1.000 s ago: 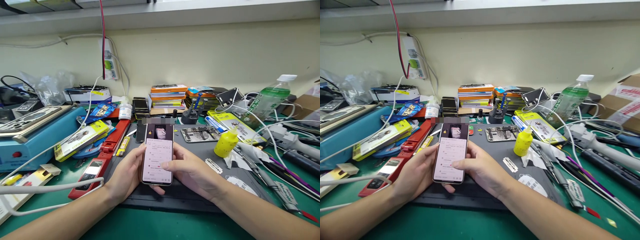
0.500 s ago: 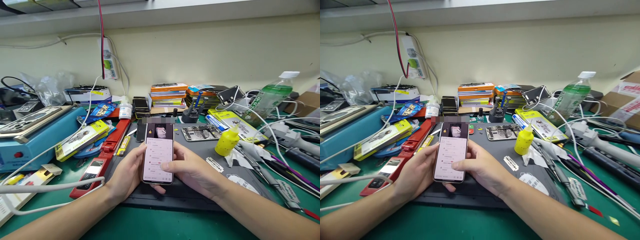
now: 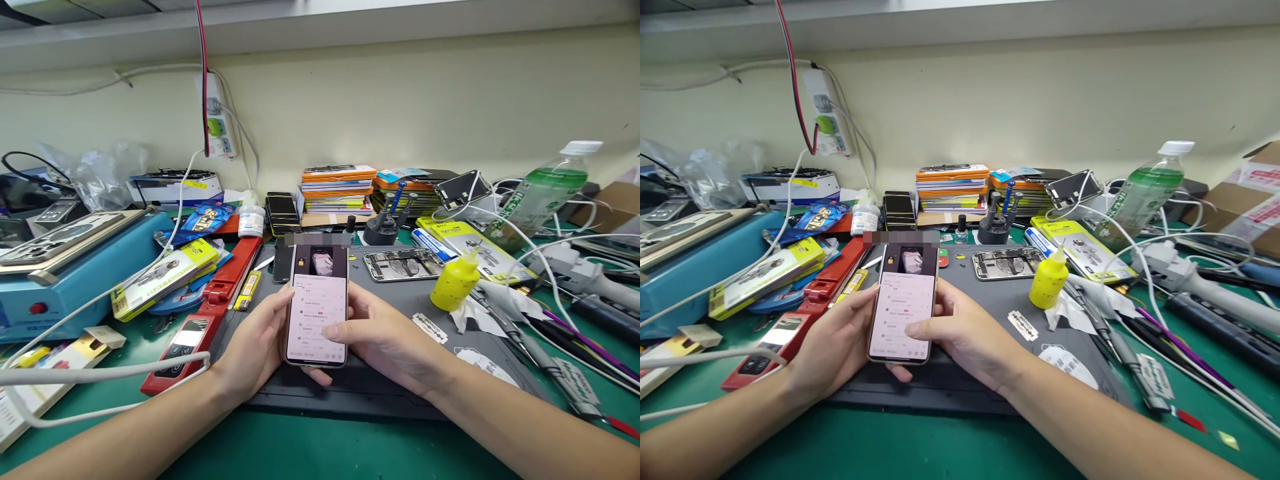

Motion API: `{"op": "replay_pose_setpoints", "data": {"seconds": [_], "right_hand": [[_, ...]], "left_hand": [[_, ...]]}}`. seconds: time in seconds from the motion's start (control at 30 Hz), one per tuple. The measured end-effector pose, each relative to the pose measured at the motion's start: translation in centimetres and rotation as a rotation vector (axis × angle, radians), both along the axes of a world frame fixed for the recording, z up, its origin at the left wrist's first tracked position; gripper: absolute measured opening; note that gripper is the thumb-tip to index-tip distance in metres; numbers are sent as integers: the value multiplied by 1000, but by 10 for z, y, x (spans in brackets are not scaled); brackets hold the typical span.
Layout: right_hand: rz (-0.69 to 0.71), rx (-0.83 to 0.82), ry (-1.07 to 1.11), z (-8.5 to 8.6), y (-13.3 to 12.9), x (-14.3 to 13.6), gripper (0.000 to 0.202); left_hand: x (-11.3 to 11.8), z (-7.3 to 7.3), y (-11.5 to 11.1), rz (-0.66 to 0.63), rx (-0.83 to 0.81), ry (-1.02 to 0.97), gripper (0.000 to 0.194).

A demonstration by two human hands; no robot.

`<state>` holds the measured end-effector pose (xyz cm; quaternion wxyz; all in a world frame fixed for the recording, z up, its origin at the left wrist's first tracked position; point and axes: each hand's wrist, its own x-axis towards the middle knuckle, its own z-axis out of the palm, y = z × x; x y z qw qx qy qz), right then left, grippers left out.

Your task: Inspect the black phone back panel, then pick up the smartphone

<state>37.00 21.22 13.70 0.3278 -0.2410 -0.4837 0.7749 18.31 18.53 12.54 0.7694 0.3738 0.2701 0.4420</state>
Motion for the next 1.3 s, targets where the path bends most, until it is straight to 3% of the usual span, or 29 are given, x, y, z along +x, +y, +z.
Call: {"op": "replay_pose_setpoints", "data": {"seconds": [0.2, 0.43, 1.07, 1.3], "right_hand": [[-30, -36, -18, 0, 0, -1, 40], [-5, 12, -22, 0, -1, -1, 48], [-40, -51, 0, 1, 0, -1, 40], [-8, -8, -9, 0, -1, -1, 47]], "left_hand": [[0, 1, -1, 31, -11, -2, 46], [0, 1, -1, 8, -1, -2, 48], [1, 0, 0, 34, -6, 5, 46], [0, 1, 0, 25, -18, 5, 46]]}}
